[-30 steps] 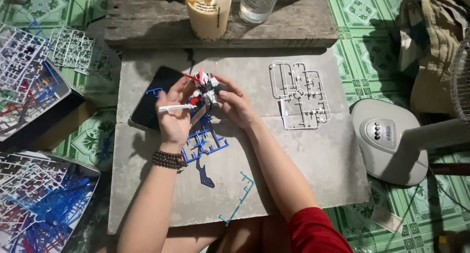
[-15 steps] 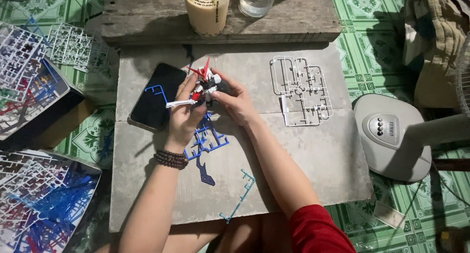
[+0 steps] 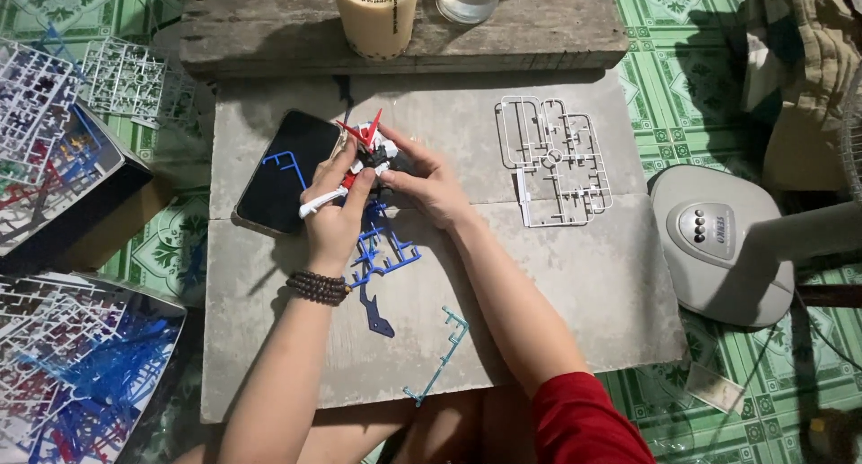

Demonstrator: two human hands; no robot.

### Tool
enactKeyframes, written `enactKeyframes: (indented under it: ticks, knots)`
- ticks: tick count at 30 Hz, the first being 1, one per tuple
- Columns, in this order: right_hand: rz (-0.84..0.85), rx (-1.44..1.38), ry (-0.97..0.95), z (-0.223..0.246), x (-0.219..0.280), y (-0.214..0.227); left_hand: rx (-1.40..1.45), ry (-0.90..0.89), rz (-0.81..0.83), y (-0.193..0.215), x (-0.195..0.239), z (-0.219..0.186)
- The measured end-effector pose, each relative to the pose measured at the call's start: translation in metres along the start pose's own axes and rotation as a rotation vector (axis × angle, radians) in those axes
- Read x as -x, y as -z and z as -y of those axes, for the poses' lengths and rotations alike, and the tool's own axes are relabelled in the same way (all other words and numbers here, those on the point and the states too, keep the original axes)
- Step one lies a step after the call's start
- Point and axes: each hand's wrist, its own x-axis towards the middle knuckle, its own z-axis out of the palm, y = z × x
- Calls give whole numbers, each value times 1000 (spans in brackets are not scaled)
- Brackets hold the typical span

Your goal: The person assembles a small red and white robot model kit by hand, attaching various plastic parts to the main body. They briefly pause to stir a drink in a cup with a spoon before resuming the assembly process.

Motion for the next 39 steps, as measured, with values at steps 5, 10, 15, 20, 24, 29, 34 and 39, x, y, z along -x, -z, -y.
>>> enactKeyframes:
  ticks: [5,10,15,20,24,29,34,39]
  knots:
    - [-3,1,13,-6,1,2,-39,-74,-24,-3,0,1]
    - [-5,-6,18,-4,0,2,-27,-84,-52,-3,0,6]
    - [69,87,31,-5,-2,5,-12,-40,-22,1,-2,1]
    - [75,72,17,-10,-3,14,0,-15,21,6,-3,5]
    - [108,84,-4,-5,-2,15,31,76,62,11,-5,0]
    - [111,114,-9,3,-2,7,74,143,50,8,-3,-4]
    - [68,119,5,-2,2,1,155,175,-25,0,-6,-19]
    - [147,-14,-96,18,7,-12,333,297,-32,1,-7,-20]
